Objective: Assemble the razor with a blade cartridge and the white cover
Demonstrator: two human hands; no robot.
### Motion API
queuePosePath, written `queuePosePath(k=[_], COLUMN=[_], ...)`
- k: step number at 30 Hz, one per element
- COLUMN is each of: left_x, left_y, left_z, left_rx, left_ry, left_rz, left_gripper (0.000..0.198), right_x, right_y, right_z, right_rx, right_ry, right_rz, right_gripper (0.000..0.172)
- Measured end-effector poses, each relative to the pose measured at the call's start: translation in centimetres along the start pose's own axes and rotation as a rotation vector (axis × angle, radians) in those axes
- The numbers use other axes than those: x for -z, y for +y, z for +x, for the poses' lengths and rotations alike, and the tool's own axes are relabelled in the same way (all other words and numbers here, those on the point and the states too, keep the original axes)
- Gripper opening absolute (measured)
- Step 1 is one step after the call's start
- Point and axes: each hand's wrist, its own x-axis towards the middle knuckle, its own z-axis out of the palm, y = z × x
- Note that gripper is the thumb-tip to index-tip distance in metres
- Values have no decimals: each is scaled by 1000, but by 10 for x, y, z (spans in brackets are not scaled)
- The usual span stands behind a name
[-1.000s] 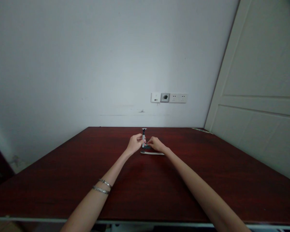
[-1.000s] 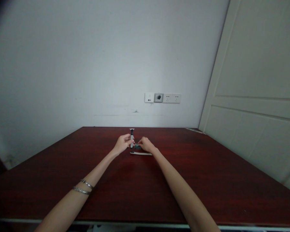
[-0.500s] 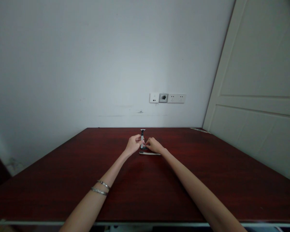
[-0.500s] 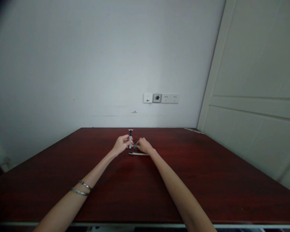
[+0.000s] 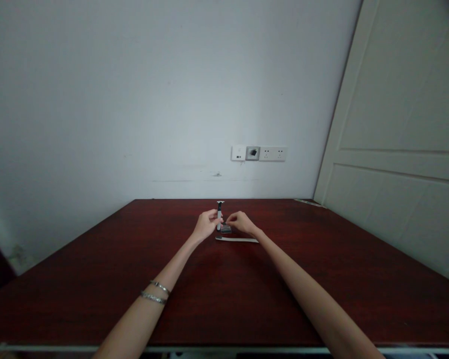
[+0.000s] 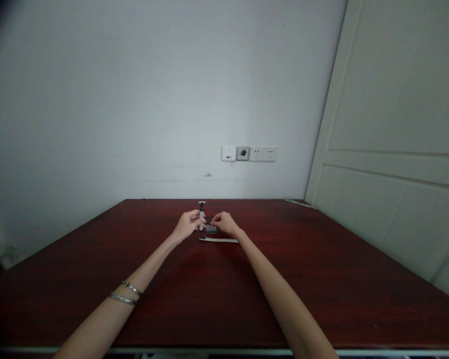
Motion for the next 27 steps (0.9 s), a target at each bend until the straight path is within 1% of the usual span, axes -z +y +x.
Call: queuePosePath(k=[6,9,15,21,27], left_x=[1,0,-3,-5,-4], left_y=[2,4,1,-5,-2], left_z=[1,1,-1,0,-1], left_rx=[-7,-5,9,5,3], left_ry=[35,39,-12,-54,-57], left_rz=[9,6,-2,11,26], left_gripper=[16,16,18,17,19], right_x=[34,42,36,31,26], right_y=[-16,-25,-32,-35,-42], right_z=[-14,-26,-41,-44,-47], right_rx=[47,40,71,120,118], right_ry=[78,97,87,132,150], right_rz=[167,208,220,220,223], right_gripper=[20,22,21,19,18])
